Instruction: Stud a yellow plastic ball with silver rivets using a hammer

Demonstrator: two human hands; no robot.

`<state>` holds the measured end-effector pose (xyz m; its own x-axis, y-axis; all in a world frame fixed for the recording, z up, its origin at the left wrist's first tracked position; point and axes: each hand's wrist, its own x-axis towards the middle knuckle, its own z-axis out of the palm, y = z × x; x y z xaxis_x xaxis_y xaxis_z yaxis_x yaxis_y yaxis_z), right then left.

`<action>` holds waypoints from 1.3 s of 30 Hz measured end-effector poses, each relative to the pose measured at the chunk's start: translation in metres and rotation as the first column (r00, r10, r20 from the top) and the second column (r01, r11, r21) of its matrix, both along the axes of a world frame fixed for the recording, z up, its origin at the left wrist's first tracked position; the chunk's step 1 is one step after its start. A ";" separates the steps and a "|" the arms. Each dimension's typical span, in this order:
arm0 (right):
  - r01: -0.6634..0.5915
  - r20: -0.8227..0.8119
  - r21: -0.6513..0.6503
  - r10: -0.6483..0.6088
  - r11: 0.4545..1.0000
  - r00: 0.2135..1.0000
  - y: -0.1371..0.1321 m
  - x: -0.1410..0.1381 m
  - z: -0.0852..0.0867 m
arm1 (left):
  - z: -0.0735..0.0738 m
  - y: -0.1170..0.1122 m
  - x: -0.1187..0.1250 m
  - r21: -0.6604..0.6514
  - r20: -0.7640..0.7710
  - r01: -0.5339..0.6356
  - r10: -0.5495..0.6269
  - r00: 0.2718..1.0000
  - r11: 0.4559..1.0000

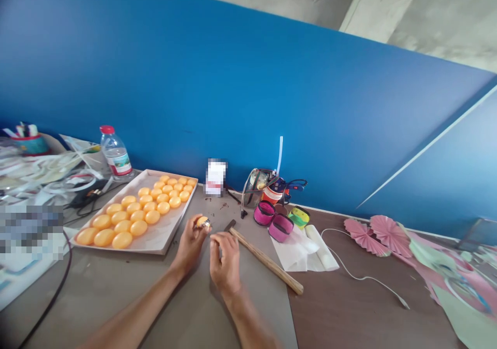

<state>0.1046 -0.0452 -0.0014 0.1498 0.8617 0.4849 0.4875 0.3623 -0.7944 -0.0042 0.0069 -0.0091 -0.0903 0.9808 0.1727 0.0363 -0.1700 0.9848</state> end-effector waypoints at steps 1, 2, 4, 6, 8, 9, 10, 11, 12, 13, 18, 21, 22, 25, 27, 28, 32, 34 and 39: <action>0.061 0.126 0.043 -0.066 0.997 0.990 0.001 0.004 0.000 | 0.000 0.000 0.000 0.003 -0.044 0.001 -0.001 0.999 1.000; 0.136 0.227 0.064 -0.147 0.989 0.963 0.004 0.008 -0.001 | -0.001 0.000 0.000 0.012 -0.090 0.001 0.000 0.996 1.000; 0.281 0.380 0.076 -0.288 0.957 0.879 0.009 0.016 -0.004 | -0.001 0.001 0.000 0.046 -0.162 -0.008 0.016 0.987 0.999; 0.363 0.495 0.065 -0.346 0.930 0.797 0.014 0.024 -0.010 | 0.000 0.000 0.001 0.081 -0.203 -0.011 0.027 0.979 0.997; 0.425 0.558 0.045 -0.376 0.904 0.740 0.017 0.030 -0.016 | 0.002 -0.001 0.000 0.082 -0.221 0.015 0.003 0.975 0.997; 0.447 0.577 0.039 -0.385 0.894 0.720 0.018 0.032 -0.018 | 0.002 -0.002 0.000 0.070 -0.225 0.043 -0.027 0.974 0.997; 0.460 0.592 0.040 -0.392 0.887 0.705 0.018 0.034 -0.021 | 0.003 -0.003 0.000 0.055 -0.227 0.078 -0.063 0.972 0.995; 0.464 0.604 0.047 -0.395 0.884 0.692 0.018 0.036 -0.023 | 0.004 -0.004 0.000 0.040 -0.230 0.112 -0.100 0.968 0.993; 0.463 0.611 0.059 -0.399 0.884 0.683 0.018 0.037 -0.024 | 0.005 -0.005 0.000 0.028 -0.232 0.139 -0.129 0.964 0.990; 0.458 0.617 0.074 -0.401 0.886 0.677 0.019 0.039 -0.025 | 0.005 -0.006 0.000 0.020 -0.235 0.162 -0.153 0.960 0.987; 0.450 0.635 0.090 -0.399 0.888 0.661 0.021 0.043 -0.026 | 0.008 -0.009 0.001 0.017 -0.259 0.193 -0.182 0.949 0.981; 0.445 0.627 0.107 -0.407 0.889 0.664 0.022 0.043 -0.022 | 0.005 -0.007 0.002 0.038 -0.243 0.167 -0.153 0.958 0.985; 0.440 0.615 0.122 -0.415 0.890 0.670 0.021 0.043 -0.020 | 0.004 -0.006 0.002 0.048 -0.214 0.151 -0.138 0.967 0.987; 0.428 0.564 0.194 -0.457 0.883 0.687 0.017 0.037 -0.010 | 0.000 -0.001 0.001 -0.003 -0.011 0.122 -0.122 0.992 0.992; 0.393 0.523 0.264 -0.473 0.881 0.709 0.012 0.030 -0.004 | 0.001 0.002 0.000 -0.102 0.213 0.140 -0.116 0.970 0.985; 0.357 0.506 0.292 -0.459 0.888 0.730 0.009 0.027 -0.001 | 0.002 0.003 -0.001 -0.148 0.336 0.162 -0.104 0.936 0.976; 0.208 0.484 0.356 -0.370 0.911 0.793 0.000 0.014 0.007 | 0.011 0.001 0.001 -0.191 0.690 0.320 -0.105 0.716 0.928; 0.178 0.480 0.380 -0.358 0.908 0.801 -0.003 0.011 0.010 | 0.014 -0.002 0.003 -0.186 0.757 0.427 -0.148 0.637 0.885; 0.173 0.486 0.379 -0.354 0.909 0.799 -0.002 0.010 0.011 | 0.015 -0.007 0.006 -0.264 0.824 0.566 -0.122 0.553 0.781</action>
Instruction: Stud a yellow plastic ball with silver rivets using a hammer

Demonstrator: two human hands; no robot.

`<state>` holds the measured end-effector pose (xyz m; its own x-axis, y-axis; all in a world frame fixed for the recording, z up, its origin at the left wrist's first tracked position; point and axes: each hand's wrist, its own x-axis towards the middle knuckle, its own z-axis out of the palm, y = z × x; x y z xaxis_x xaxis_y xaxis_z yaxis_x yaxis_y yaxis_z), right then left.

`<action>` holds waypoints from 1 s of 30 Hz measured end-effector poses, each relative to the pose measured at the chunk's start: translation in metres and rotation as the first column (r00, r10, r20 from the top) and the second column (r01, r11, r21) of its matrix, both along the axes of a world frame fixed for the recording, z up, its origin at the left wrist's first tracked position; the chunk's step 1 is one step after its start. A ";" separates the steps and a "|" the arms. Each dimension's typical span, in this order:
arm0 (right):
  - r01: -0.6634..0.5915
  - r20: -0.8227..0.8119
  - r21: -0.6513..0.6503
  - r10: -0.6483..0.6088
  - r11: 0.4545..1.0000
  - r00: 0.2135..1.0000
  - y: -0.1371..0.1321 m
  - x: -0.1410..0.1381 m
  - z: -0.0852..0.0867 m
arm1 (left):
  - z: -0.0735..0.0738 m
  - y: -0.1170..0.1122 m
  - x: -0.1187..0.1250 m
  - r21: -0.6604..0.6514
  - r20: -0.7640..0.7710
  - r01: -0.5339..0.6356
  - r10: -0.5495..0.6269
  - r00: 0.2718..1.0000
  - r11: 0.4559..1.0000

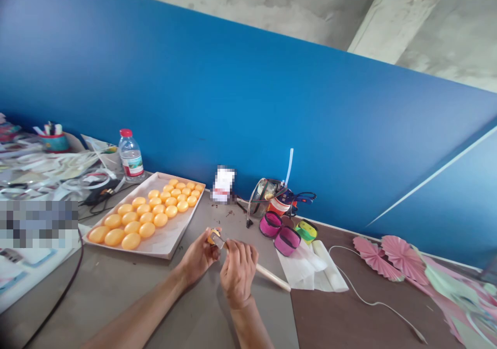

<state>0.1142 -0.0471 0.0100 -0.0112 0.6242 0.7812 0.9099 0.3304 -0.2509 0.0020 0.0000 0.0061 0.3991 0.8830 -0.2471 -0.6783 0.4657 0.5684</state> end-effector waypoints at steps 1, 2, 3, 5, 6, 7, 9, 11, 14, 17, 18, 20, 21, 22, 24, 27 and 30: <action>0.000 0.010 -0.033 0.001 0.999 1.000 0.001 0.000 -0.001 | 0.000 0.000 0.000 -0.025 0.005 0.014 -0.014 1.000 1.000; -0.001 0.023 -0.073 0.003 0.997 1.000 0.002 0.000 -0.002 | -0.001 0.000 0.000 -0.050 0.013 0.031 -0.030 0.999 0.998; -0.003 0.033 -0.110 0.007 0.994 0.999 0.002 -0.001 -0.003 | -0.001 0.001 0.000 -0.075 0.020 0.048 -0.047 0.999 0.996; -0.011 0.041 -0.160 0.018 0.987 0.999 0.002 -0.002 -0.004 | -0.002 0.002 -0.001 -0.109 0.035 0.072 -0.069 0.997 0.991; -0.018 0.038 -0.173 0.025 0.985 0.999 0.002 -0.003 -0.005 | -0.003 0.002 -0.001 -0.114 0.037 0.072 -0.068 0.997 0.991; -0.028 0.034 -0.184 0.035 0.983 0.999 0.002 -0.004 -0.006 | -0.003 0.003 -0.001 -0.114 0.034 0.068 -0.065 0.997 0.991; -0.054 0.026 -0.210 0.060 0.976 0.998 0.002 -0.006 -0.008 | -0.004 0.004 -0.001 -0.109 0.025 0.065 -0.063 0.998 0.992; -0.073 0.017 -0.233 0.079 0.970 0.997 0.003 -0.007 -0.010 | -0.005 0.006 -0.002 -0.115 0.017 0.060 -0.058 0.998 0.992; -0.058 -0.002 -0.234 0.059 0.971 0.998 0.005 -0.007 -0.014 | -0.004 0.007 -0.004 -0.125 0.024 0.065 -0.062 0.998 0.990; -0.046 -0.005 -0.240 0.046 0.970 0.999 0.006 -0.007 -0.016 | -0.002 0.007 -0.006 -0.085 0.048 0.125 -0.121 0.991 0.988; -0.047 0.002 -0.252 0.049 0.966 0.999 0.006 -0.007 -0.016 | -0.002 0.006 -0.006 -0.068 0.042 0.135 -0.133 0.990 0.988; -0.040 0.016 -0.280 0.046 0.959 0.999 0.005 -0.007 -0.016 | -0.001 0.004 -0.005 -0.049 0.002 0.123 -0.123 0.992 0.991; -0.033 0.022 -0.293 0.041 0.956 0.999 0.005 -0.007 -0.017 | -0.001 0.003 -0.005 -0.043 -0.020 0.106 -0.107 0.994 0.993; -0.025 0.026 -0.304 0.034 0.952 0.999 0.005 -0.007 -0.017 | -0.001 0.002 -0.004 -0.034 -0.037 0.088 -0.089 0.995 0.996; -0.009 0.037 -0.321 0.022 0.947 0.999 0.006 -0.006 -0.018 | 0.000 0.000 -0.003 -0.004 -0.059 0.064 -0.064 0.996 0.998; 0.010 0.065 -0.336 0.013 0.942 0.998 0.006 -0.004 -0.019 | -0.001 0.002 -0.003 0.020 -0.114 0.002 0.000 0.994 1.000; 0.037 0.095 -0.346 -0.005 0.937 0.996 0.005 -0.004 -0.017 | -0.006 0.007 -0.005 -0.034 -0.147 -0.056 0.051 0.988 0.998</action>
